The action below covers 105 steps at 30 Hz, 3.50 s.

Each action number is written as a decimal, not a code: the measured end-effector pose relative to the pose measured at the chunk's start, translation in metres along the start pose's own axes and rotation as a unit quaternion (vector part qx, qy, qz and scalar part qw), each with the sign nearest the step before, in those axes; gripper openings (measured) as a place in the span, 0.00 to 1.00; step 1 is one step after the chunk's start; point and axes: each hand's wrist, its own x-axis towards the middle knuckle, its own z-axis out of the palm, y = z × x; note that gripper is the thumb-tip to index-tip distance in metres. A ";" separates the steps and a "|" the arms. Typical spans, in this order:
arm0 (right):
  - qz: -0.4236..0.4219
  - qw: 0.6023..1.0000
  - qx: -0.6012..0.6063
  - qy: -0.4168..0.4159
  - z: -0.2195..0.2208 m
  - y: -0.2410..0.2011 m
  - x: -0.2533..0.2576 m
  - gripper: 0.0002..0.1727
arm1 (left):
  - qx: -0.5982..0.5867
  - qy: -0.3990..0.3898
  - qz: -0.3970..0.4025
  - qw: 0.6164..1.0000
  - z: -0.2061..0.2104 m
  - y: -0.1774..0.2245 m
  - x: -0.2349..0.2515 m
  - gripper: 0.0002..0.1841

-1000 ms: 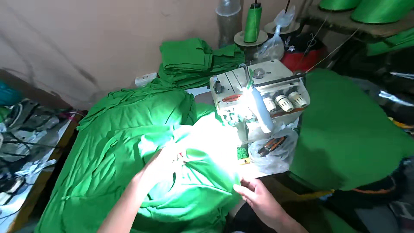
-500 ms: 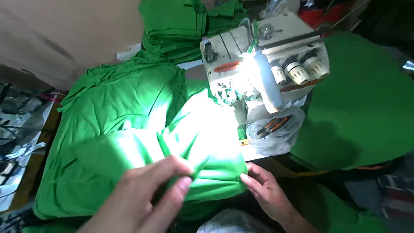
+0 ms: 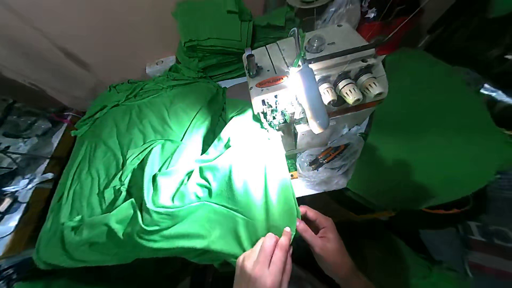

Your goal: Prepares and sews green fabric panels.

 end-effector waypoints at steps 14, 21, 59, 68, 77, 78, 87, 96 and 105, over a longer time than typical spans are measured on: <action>-0.040 0.997 -0.052 0.046 0.014 0.001 0.064 0.06 | 0.173 0.110 0.026 0.978 0.021 -0.017 0.052 0.12; -0.037 0.996 -0.042 0.068 0.016 -0.005 0.089 0.04 | 0.177 0.124 -0.003 0.976 0.028 -0.020 0.076 0.10; -0.042 0.996 -0.049 0.061 0.016 -0.004 0.044 0.06 | 0.242 0.033 -0.050 0.968 0.021 0.011 0.059 0.13; -0.049 0.996 -0.057 0.054 0.012 -0.002 0.039 0.05 | 0.176 0.067 -0.043 0.981 0.030 0.004 0.054 0.16; -0.148 0.988 -0.042 0.018 -0.002 0.010 0.047 0.07 | 0.126 0.072 -0.048 0.988 0.026 -0.003 0.050 0.19; -0.163 0.985 -0.049 0.013 -0.005 0.010 0.048 0.07 | 0.131 0.072 -0.051 0.988 0.024 -0.003 0.046 0.17; -0.185 0.968 -0.156 0.073 -0.025 -0.008 0.040 0.04 | 0.035 0.212 0.072 0.974 0.026 -0.024 0.025 0.05; -0.057 0.998 0.001 -0.015 -0.020 0.001 0.013 0.10 | -0.046 0.174 0.068 0.981 0.047 -0.030 0.010 0.08; -0.017 0.998 0.017 0.054 -0.013 0.001 0.017 0.09 | 0.082 0.266 -0.066 0.958 0.020 -0.085 -0.054 0.23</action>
